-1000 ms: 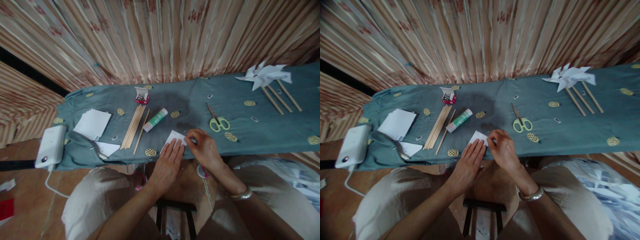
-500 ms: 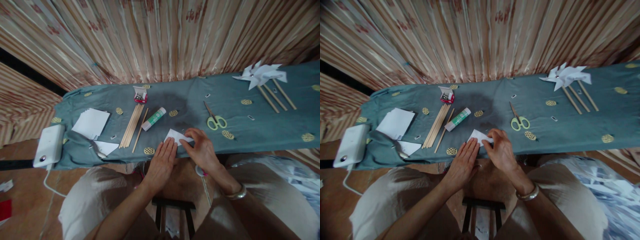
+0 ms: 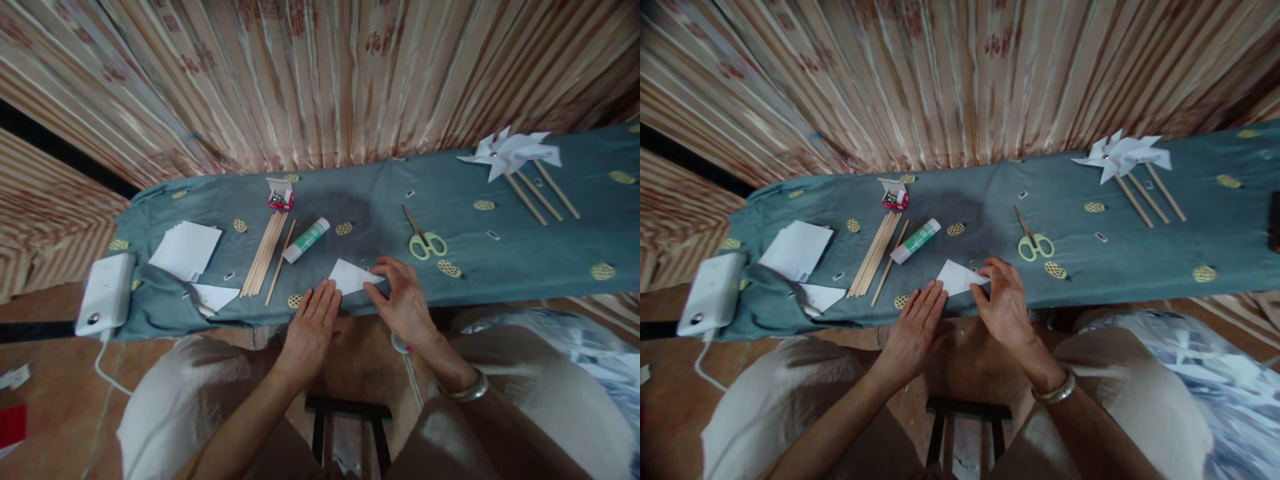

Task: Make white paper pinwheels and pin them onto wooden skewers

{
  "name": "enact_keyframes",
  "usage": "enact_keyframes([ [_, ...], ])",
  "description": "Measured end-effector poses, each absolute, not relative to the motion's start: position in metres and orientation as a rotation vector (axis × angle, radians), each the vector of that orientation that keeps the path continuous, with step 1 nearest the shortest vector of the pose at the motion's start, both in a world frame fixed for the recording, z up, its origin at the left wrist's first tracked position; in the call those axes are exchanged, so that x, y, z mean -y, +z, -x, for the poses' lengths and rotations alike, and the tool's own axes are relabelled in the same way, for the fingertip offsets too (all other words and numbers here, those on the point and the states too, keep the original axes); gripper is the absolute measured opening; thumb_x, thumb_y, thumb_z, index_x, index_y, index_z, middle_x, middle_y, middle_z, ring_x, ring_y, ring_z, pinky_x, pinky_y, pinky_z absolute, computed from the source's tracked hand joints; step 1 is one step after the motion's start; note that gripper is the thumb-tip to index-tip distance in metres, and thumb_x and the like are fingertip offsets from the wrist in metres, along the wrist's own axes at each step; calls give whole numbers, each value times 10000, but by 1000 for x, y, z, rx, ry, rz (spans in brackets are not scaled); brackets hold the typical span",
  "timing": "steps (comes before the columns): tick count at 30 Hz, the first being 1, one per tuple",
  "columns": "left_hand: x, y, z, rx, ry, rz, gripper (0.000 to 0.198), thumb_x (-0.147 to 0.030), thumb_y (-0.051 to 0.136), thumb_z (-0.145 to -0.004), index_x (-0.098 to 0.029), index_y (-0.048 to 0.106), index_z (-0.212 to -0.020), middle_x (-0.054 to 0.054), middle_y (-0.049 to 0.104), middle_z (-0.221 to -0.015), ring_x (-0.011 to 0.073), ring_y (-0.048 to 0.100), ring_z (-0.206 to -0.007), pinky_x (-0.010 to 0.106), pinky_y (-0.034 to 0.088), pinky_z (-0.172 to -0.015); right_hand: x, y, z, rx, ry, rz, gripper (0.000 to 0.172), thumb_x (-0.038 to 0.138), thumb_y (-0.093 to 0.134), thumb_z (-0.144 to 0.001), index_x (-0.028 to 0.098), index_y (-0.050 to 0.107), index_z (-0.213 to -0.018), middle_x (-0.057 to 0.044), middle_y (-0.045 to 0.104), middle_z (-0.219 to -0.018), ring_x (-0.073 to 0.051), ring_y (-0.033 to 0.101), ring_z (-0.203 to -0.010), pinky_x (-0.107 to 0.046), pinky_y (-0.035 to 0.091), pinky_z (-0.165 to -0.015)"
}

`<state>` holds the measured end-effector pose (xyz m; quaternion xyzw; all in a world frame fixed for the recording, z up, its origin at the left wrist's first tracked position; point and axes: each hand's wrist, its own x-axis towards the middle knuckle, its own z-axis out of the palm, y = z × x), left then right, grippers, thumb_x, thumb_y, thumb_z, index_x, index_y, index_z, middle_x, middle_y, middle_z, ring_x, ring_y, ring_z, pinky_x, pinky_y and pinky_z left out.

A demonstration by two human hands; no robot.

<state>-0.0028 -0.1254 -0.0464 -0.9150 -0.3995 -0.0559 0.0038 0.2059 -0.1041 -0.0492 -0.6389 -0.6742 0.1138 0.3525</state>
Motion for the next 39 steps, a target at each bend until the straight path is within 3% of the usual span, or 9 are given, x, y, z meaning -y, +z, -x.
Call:
enact_keyframes([
  [9,140,-46,29,1319,-254,2831,608,-189,516,-886,-30,333,-1443,214,407,-1508,321,353,-1424,512,354,-1137,101,-49,-217,1677,356,1673,88,241,521,-863,212,592,-908,-139,630,-1148,-300,561,-1094,-515,430,-978],
  [16,146,-50,32,1355,-296,2790,607,-191,514,-898,-32,321,-1452,215,434,-1491,326,360,-1420,532,372,-1116,99,-51,-225,1662,376,1635,187,171,431,-868,217,605,-918,-122,651,-1122,-272,590,-1082,-498,437,-986],
  [23,148,-52,33,1376,-327,2806,666,-192,499,-909,-61,231,-1505,219,394,-1516,313,295,-1453,550,334,-1133,100,-39,-221,1720,540,1523,289,375,496,-917,214,634,-1114,-132,596,-1301,-282,539,-1243,-503,412,-1047],
  [33,156,-57,33,1481,-362,2787,712,-146,498,-900,-98,164,-1527,229,357,-1533,316,244,-1471,584,308,-1138,93,-44,-219,1684,674,1466,62,282,612,-776,222,616,-761,-129,636,-1261,-278,613,-1159,-479,454,-989],
  [39,165,-41,37,1862,-818,2877,536,-248,468,-957,-192,334,-1473,166,348,-1556,261,278,-1466,550,285,-1165,96,-30,-229,1648,607,1401,103,315,606,-820,226,652,-796,-128,636,-1259,-280,596,-1192,-480,441,-1004],
])
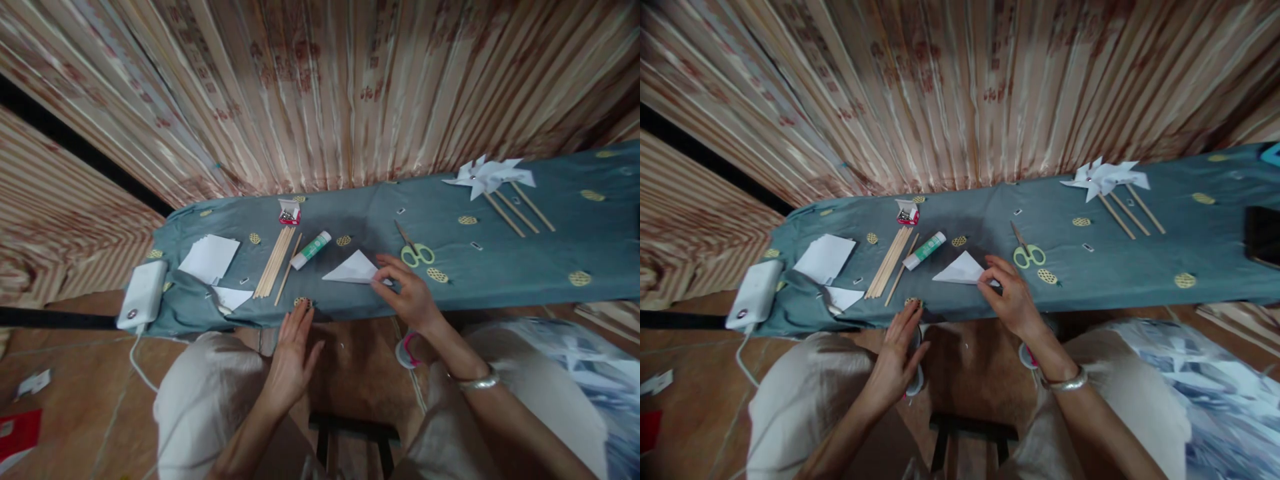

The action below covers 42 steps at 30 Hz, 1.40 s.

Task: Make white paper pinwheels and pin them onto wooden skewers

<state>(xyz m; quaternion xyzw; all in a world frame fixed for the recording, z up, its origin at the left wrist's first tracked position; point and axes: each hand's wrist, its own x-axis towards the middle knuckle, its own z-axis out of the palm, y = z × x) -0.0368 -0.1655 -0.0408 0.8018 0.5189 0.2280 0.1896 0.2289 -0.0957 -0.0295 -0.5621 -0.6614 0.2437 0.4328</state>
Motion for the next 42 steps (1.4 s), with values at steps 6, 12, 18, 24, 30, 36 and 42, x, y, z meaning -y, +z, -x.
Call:
enact_keyframes([
  [6,128,-13,19,-1338,1038,-1205,657,-500,588,-859,-157,465,-1406,163,495,-1460,276,478,-1345,441,396,-1103,101,-11,-221,1654,624,1318,74,271,601,-822,233,662,-804,-109,616,-1293,-268,586,-1206,-476,438,-1019],
  [12,92,8,3,-1193,980,-895,506,-516,823,-605,-133,753,-927,80,757,-891,200,665,-867,313,482,-866,96,1,-213,1673,641,1246,78,218,597,-810,246,669,-819,-77,591,-1333,-246,557,-1245,-463,417,-1052],
  [18,81,13,1,-1152,931,-837,410,-542,828,-558,-150,722,-621,56,711,-661,159,628,-675,274,482,-740,88,9,-214,1668,664,1216,109,188,588,-788,251,677,-799,-68,586,-1348,-240,538,-1276,-456,401,-1068],
  [24,67,10,-8,-1119,878,-767,440,-476,877,-491,-118,752,-714,84,741,-739,171,651,-685,296,510,-748,84,9,-218,1643,654,1238,110,179,588,-770,237,677,-795,-86,581,-1358,-249,543,-1269,-467,397,-1072],
  [30,46,7,-24,-1128,926,-852,404,-473,862,-530,-119,750,-688,71,729,-690,173,643,-648,284,508,-695,76,5,-225,1599,561,1305,109,197,603,-760,247,692,-798,-77,610,-1322,-262,562,-1241,-486,421,-1053],
  [36,28,3,-33,-1103,995,-818,452,-491,885,-455,-111,727,-643,55,699,-647,146,605,-607,252,481,-605,64,0,-227,1609,531,1337,118,202,594,-770,245,701,-794,-77,609,-1328,-249,567,-1241,-446,431,-1052],
  [42,17,-5,-32,-1169,1146,-793,400,-460,870,-482,-119,694,-595,31,651,-602,112,543,-536,227,401,-504,55,-7,-253,1528,372,1552,234,226,489,-838,204,683,-966,-109,699,-1172,-240,671,-1060,-388,517,-917],
])
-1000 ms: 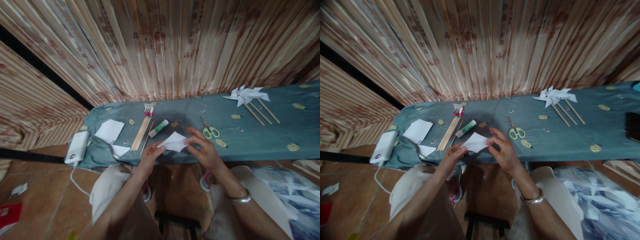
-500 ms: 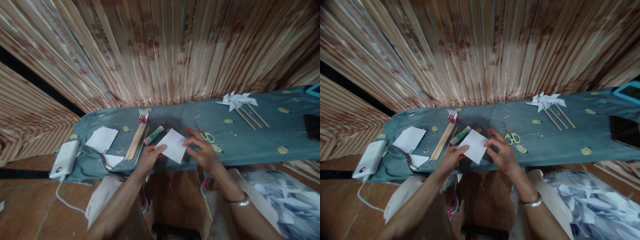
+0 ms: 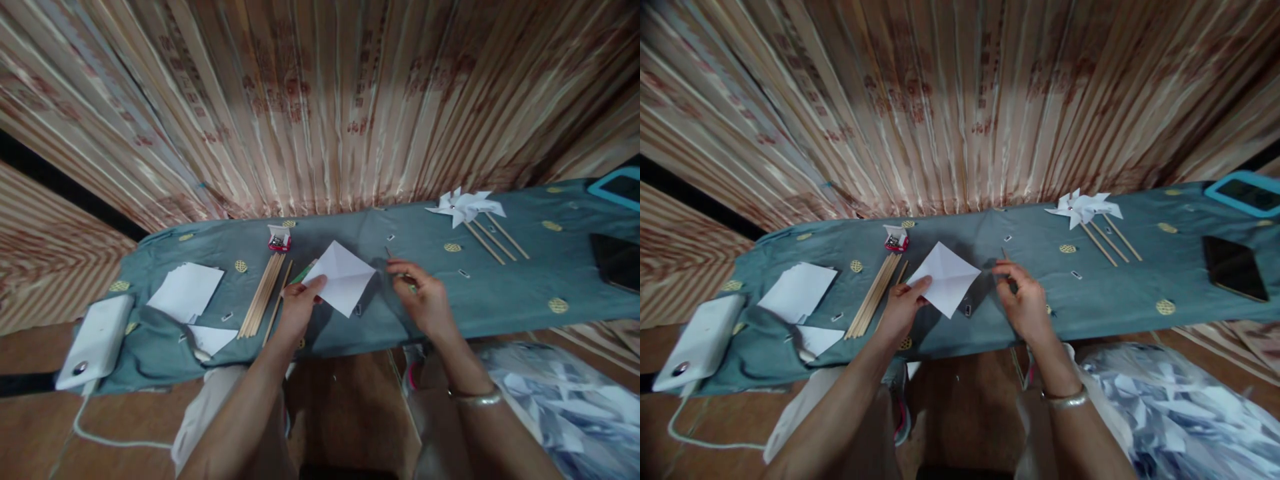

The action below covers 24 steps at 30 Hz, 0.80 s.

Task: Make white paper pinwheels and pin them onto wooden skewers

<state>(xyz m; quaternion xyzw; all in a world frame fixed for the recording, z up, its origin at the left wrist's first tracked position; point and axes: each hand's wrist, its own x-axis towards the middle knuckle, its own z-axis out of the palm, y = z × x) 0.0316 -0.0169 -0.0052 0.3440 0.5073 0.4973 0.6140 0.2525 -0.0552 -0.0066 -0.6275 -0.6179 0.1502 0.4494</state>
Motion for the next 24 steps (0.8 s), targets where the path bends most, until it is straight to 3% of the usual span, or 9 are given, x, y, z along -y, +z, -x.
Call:
enact_keyframes([
  [5,9,-5,-35,-1172,1208,-788,385,-445,868,-481,-127,652,-513,19,624,-555,91,510,-499,216,375,-474,57,-14,-287,1675,12,2061,254,259,522,-850,134,692,-990,-163,743,-981,-304,704,-912,-400,527,-807],
  [15,1,-4,-43,-1115,1241,-745,315,-346,871,-467,-132,746,-661,36,703,-663,117,565,-569,221,425,-498,51,-6,-282,1930,-27,2420,257,304,561,-881,150,669,-1056,-158,751,-873,-300,727,-791,-333,478,-644],
  [19,-3,-3,-43,-1118,1246,-774,268,-317,848,-508,-140,757,-687,29,708,-675,124,578,-590,226,444,-513,53,-4,-279,1847,163,2336,268,270,576,-835,158,669,-1059,-146,755,-863,-298,724,-775,-350,485,-658],
  [21,-5,-3,-41,-1125,1265,-792,246,-317,838,-530,-144,757,-685,26,710,-682,121,581,-597,226,449,-531,57,-5,-278,1631,426,2142,289,293,611,-790,172,663,-1047,-110,754,-863,-264,718,-765,-338,501,-667],
  [24,-7,0,-38,-1124,1293,-821,219,-317,833,-548,-149,749,-663,20,705,-674,112,576,-600,221,444,-560,64,-4,-274,1230,949,1778,411,436,716,-691,188,653,-1013,-67,744,-814,-206,683,-669,-286,491,-562],
])
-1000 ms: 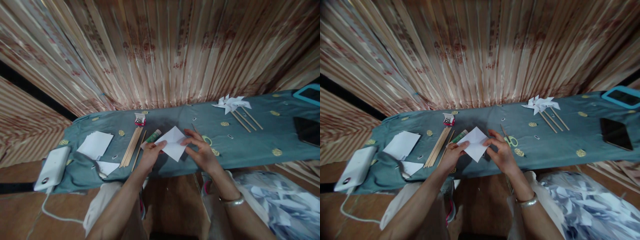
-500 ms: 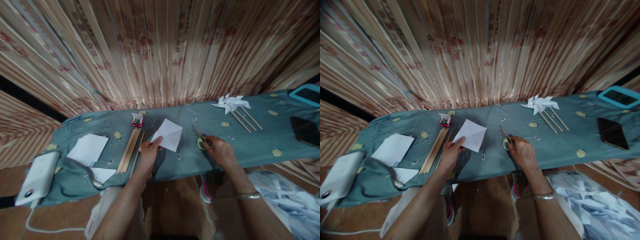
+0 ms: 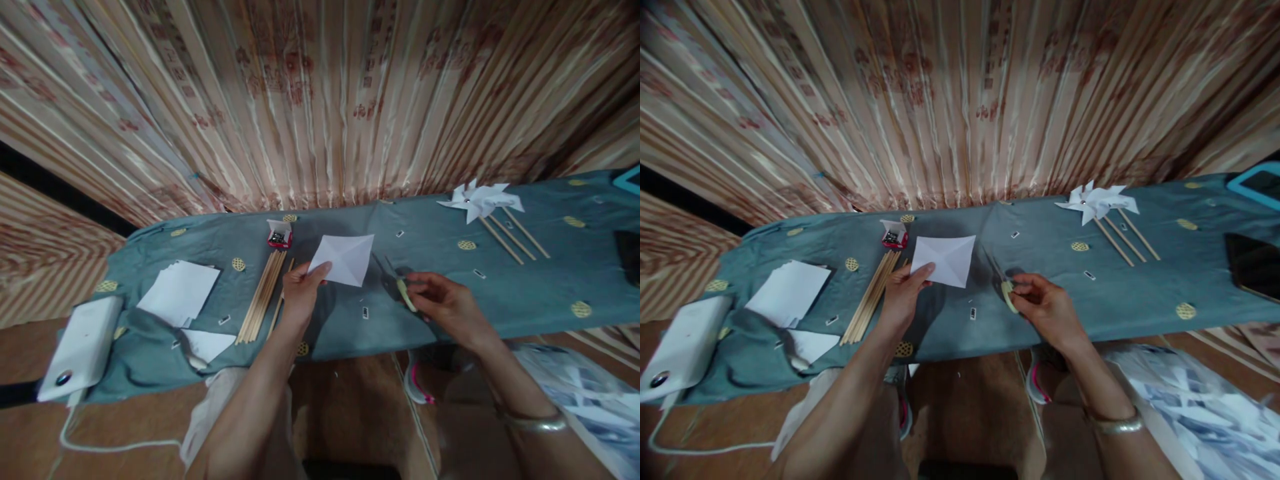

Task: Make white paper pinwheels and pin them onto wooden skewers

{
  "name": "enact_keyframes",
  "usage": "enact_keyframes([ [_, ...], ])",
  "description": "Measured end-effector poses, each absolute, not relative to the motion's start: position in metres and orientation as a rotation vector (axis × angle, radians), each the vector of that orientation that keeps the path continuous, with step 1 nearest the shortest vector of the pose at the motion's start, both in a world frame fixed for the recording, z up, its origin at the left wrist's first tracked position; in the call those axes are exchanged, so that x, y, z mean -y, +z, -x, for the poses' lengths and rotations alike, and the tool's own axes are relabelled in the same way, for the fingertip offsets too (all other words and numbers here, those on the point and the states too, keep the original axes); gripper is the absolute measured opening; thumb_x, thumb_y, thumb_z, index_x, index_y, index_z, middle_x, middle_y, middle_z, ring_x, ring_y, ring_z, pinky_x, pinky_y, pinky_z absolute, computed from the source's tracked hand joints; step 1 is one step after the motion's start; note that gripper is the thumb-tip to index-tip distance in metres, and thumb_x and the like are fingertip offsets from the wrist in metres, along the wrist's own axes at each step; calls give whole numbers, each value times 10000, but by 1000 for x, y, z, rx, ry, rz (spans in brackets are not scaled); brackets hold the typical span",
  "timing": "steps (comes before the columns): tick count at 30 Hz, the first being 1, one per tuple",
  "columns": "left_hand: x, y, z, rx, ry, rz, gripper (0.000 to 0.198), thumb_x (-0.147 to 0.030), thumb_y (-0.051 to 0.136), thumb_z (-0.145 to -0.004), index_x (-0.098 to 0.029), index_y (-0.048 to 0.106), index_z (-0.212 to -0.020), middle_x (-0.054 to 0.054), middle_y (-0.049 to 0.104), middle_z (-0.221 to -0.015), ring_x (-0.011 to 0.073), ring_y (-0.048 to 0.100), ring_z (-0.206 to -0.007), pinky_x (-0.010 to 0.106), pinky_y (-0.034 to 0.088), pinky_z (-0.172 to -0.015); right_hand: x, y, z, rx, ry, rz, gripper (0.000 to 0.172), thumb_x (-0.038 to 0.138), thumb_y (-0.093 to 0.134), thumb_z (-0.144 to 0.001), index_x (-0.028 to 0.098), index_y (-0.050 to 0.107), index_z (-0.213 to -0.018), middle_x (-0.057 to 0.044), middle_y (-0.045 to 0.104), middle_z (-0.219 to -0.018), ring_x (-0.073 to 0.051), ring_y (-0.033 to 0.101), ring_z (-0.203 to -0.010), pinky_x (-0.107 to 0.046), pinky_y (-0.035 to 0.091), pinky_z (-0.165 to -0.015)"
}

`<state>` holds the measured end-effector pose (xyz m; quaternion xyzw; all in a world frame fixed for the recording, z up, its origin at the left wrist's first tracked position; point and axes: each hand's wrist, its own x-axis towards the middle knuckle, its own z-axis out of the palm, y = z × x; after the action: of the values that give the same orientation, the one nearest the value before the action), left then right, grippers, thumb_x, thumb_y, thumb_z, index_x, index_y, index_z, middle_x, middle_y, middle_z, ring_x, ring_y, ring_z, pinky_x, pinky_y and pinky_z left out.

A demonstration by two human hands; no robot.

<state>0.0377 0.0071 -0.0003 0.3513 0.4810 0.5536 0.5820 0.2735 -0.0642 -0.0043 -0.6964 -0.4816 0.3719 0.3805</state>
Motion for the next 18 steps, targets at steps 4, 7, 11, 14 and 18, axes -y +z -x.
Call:
enact_keyframes([
  [4,-12,1,-32,-1129,1325,-809,218,-324,834,-544,-152,733,-631,11,686,-647,89,538,-569,207,406,-536,72,3,-259,914,1384,1471,560,513,847,-568,198,688,-1002,-60,747,-825,-170,673,-703,-243,485,-581],
  [7,-15,1,-29,-1130,1338,-760,249,-344,842,-526,-154,731,-644,17,694,-676,89,546,-581,202,403,-527,76,6,-247,884,1505,1378,547,503,865,-578,216,732,-1024,-46,743,-810,-130,642,-677,-219,473,-586],
  [11,-16,1,-26,-1120,1326,-730,288,-362,855,-498,-154,719,-644,22,696,-694,100,565,-606,198,402,-520,81,3,-238,989,1575,1282,501,511,848,-612,236,766,-1024,-27,721,-744,-107,584,-615,-218,456,-553],
  [14,-16,2,-27,-1134,1312,-737,292,-362,855,-497,-152,717,-646,24,694,-688,104,571,-610,197,404,-521,84,0,-235,1083,1596,1238,483,506,832,-640,237,767,-1036,-27,716,-745,-118,589,-634,-244,486,-597],
  [18,-15,3,-29,-1133,1305,-746,254,-330,846,-500,-149,715,-622,12,670,-635,93,541,-566,195,386,-502,85,-2,-234,1153,1589,1279,528,541,812,-648,223,759,-1066,-40,719,-766,-128,597,-647,-251,500,-599],
])
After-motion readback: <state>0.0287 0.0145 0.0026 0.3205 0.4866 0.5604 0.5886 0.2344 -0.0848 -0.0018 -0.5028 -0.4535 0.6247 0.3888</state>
